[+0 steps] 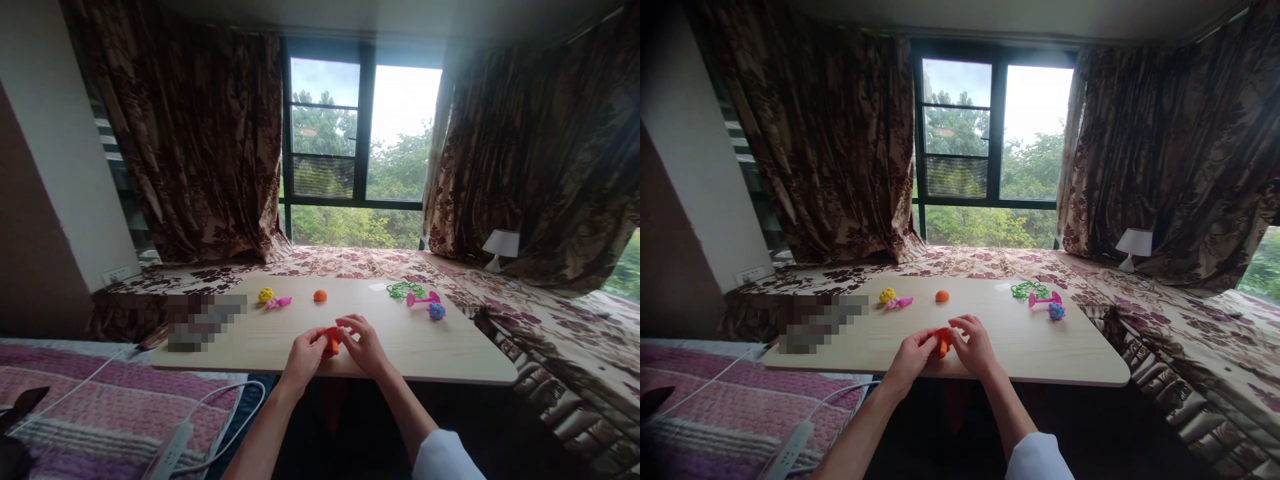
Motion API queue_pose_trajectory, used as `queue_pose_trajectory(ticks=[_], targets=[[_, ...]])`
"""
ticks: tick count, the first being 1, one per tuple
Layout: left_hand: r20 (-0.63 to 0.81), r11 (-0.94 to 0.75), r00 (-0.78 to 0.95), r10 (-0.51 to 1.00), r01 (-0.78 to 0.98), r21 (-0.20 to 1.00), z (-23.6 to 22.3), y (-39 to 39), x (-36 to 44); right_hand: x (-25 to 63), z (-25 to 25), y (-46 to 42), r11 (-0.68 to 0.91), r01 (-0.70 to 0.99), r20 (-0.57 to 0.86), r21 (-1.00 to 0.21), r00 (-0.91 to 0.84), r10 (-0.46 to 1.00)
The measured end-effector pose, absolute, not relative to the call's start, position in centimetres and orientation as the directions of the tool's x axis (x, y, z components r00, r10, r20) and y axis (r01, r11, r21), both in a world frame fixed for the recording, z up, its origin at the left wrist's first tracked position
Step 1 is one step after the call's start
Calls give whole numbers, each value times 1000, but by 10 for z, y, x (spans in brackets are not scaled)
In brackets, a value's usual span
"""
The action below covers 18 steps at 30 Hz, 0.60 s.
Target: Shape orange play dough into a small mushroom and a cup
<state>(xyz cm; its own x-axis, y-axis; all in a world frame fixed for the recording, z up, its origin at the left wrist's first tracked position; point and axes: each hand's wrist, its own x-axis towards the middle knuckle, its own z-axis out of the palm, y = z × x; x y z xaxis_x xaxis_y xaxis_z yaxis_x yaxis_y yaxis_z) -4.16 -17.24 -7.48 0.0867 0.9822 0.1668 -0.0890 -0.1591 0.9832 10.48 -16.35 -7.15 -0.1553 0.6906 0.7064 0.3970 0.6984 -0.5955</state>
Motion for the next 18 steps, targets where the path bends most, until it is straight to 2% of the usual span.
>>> queue_pose_trajectory(ticks=[4,9,14,18], targets=[[166,-157,94,982,-93,983,-68,-176,-40,105,-72,-163,703,414,713,-578,-164,682],[215,-217,122,969,9,976,-67,-173,-36,105,-72,-163,707,439,737,-555,-135,662],[250,-252,114,962,3,968,-72,-168,-35,107,-72,-163,702,458,740,-545,-131,660],[207,-211,98,973,33,977,-72,-169,-36,107,-70,-165,713,468,755,-521,-136,641]])
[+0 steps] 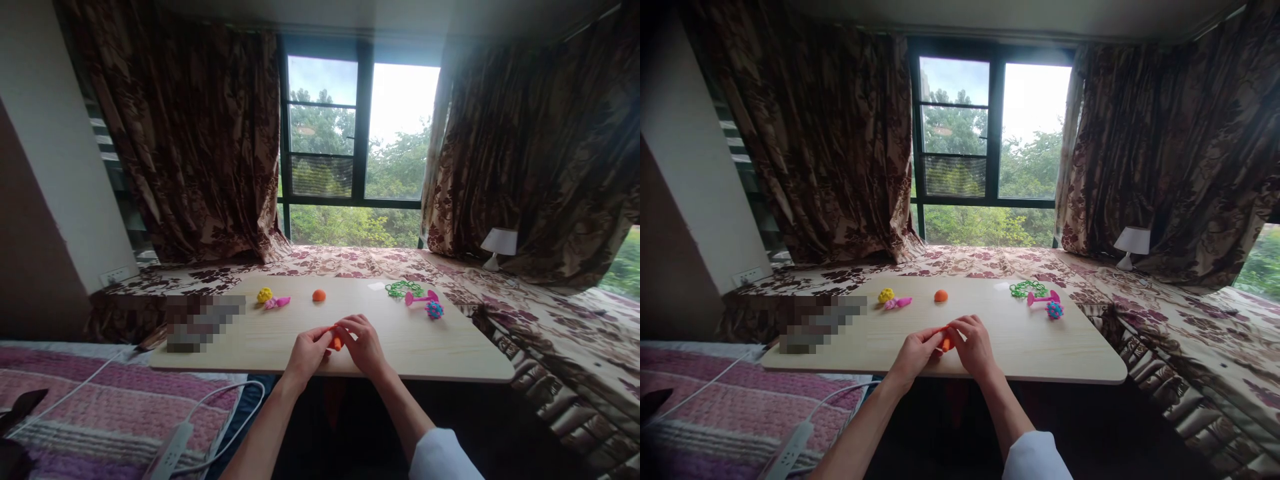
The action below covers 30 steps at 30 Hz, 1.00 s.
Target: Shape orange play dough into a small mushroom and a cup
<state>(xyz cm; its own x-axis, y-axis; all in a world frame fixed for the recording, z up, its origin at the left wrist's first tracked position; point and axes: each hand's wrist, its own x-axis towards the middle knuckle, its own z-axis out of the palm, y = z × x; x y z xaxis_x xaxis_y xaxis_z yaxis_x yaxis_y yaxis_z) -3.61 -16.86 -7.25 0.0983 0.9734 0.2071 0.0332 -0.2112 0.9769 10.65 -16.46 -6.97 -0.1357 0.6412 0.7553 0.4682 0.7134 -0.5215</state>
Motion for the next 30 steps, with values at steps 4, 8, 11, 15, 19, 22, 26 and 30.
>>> queue_pose_trajectory(ticks=[4,8,11,15,19,22,26,30], targets=[[211,-213,64,975,19,977,-74,-167,-38,106,-70,-164,697,454,743,-555,-107,661],[184,-181,35,982,-74,981,-75,-164,-38,105,-73,-160,667,435,707,-605,-92,701],[173,-171,40,984,-63,983,-75,-164,-37,105,-75,-157,660,431,694,-615,-102,713],[165,-165,11,986,-1,986,-74,-164,-32,107,-77,-156,653,461,706,-601,-77,704],[161,-161,6,987,7,987,-77,-163,-30,107,-75,-159,662,510,737,-549,-78,672],[188,-189,27,982,28,982,-78,-162,-31,107,-74,-162,672,534,759,-514,-83,646],[234,-235,33,972,22,972,-79,-161,-33,106,-72,-163,680,519,755,-517,-98,649],[224,-224,10,975,-24,974,-79,-161,-34,106,-74,-160,670,465,721,-578,-92,687]])
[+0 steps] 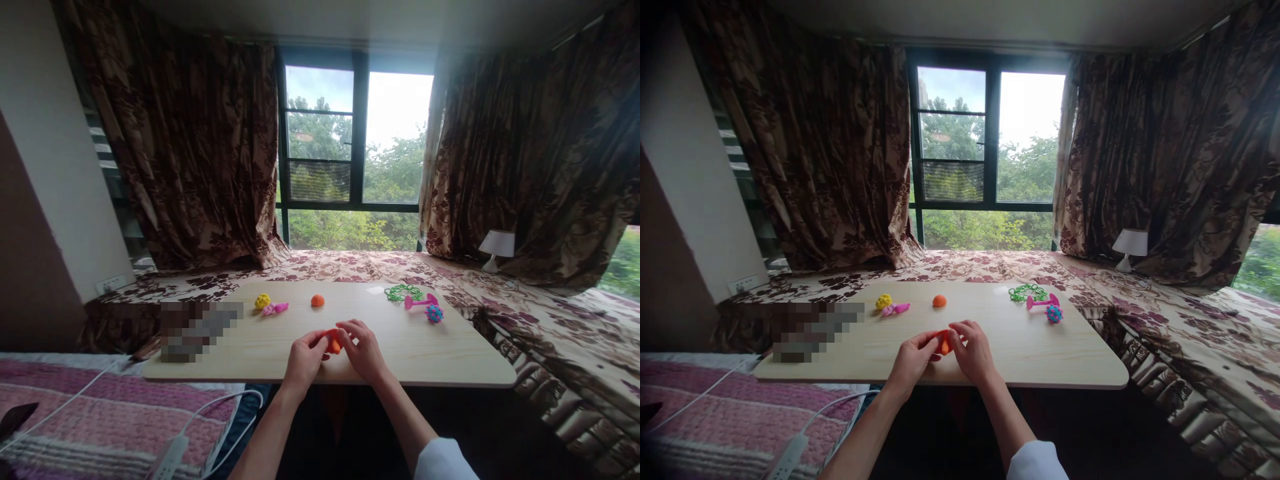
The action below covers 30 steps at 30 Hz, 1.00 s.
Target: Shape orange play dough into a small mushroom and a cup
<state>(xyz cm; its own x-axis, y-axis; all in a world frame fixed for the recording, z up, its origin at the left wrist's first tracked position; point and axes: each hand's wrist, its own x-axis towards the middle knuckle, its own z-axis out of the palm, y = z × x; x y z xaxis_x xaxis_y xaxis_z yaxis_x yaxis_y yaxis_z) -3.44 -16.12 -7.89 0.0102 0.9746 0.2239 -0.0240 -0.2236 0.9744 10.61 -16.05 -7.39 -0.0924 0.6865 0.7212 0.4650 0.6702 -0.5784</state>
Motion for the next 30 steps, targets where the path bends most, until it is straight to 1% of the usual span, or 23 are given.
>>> queue_pose_trajectory(ticks=[5,10,12,15,19,22,27,30], targets=[[226,-225,12,974,-42,973,-79,-162,-34,106,-77,-159,656,474,708,-587,-93,700],[226,-230,72,971,40,972,-77,-164,-33,107,-75,-161,669,507,744,-544,-78,664],[230,-234,78,970,47,971,-77,-164,-33,106,-73,-161,676,504,749,-537,-84,657],[213,-214,51,976,16,977,-78,-162,-34,106,-73,-160,681,465,730,-566,-100,676],[211,-210,40,977,-35,977,-79,-161,-36,107,-75,-158,643,416,687,-643,-60,725],[214,-212,40,976,-51,976,-78,-162,-36,107,-77,-157,629,411,662,-660,-78,745],[243,-240,66,968,-42,970,-74,-166,-36,107,-77,-157,628,421,662,-654,-83,745],[229,-227,78,970,-29,973,-75,-166,-36,107,-76,-159,648,458,700,-608,-75,710]])
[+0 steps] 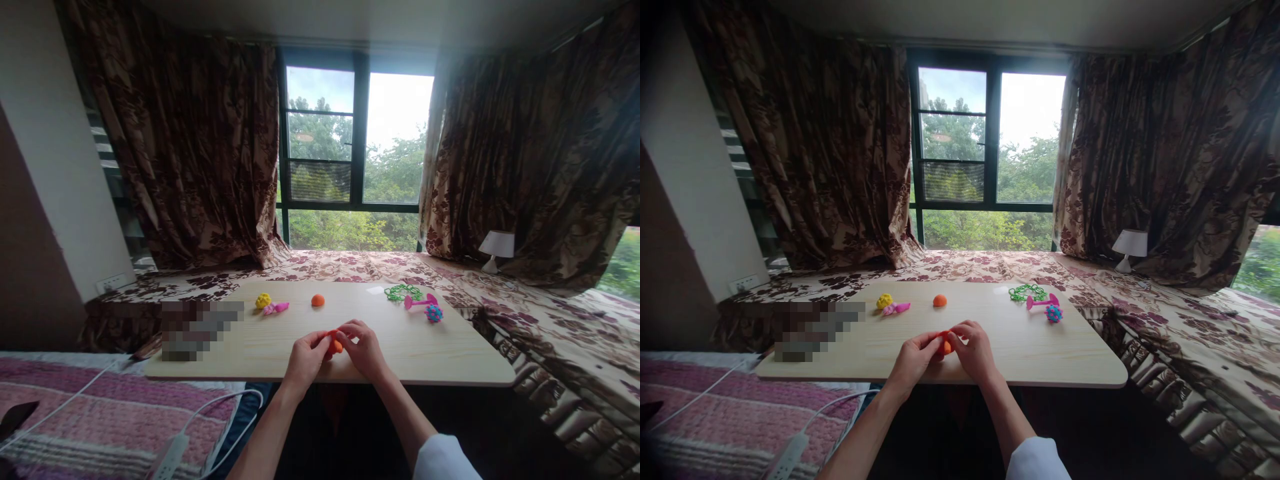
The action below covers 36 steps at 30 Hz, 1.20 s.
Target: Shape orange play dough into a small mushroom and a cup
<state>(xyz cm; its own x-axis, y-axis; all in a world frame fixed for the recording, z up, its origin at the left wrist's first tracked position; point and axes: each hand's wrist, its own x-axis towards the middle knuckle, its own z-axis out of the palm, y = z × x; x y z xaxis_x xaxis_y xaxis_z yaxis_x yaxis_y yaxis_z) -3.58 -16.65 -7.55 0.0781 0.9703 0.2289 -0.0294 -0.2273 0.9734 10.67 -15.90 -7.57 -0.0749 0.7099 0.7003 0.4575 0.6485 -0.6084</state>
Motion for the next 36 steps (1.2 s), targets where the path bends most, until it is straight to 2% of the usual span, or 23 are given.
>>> queue_pose_trajectory(ticks=[4,7,14,17,22,26,36], targets=[[208,-208,71,976,-7,978,-80,-163,-36,106,-73,-164,671,528,758,-520,-76,648],[222,-223,41,974,1,975,-81,-161,-36,106,-71,-166,688,525,765,-501,-103,635],[263,-264,27,964,73,962,-82,-162,-35,106,-70,-165,685,470,743,-556,-88,663],[270,-272,49,962,26,962,-84,-162,-34,106,-70,-164,691,465,741,-553,-105,664],[189,-186,32,981,-79,979,-81,-162,-36,106,-70,-164,676,417,731,-607,-39,681],[169,-162,27,985,-167,973,-78,-163,-38,106,-72,-163,670,389,703,-632,-76,707],[173,-162,55,983,-165,973,-75,-167,-37,105,-77,-157,653,385,677,-653,-91,731]])
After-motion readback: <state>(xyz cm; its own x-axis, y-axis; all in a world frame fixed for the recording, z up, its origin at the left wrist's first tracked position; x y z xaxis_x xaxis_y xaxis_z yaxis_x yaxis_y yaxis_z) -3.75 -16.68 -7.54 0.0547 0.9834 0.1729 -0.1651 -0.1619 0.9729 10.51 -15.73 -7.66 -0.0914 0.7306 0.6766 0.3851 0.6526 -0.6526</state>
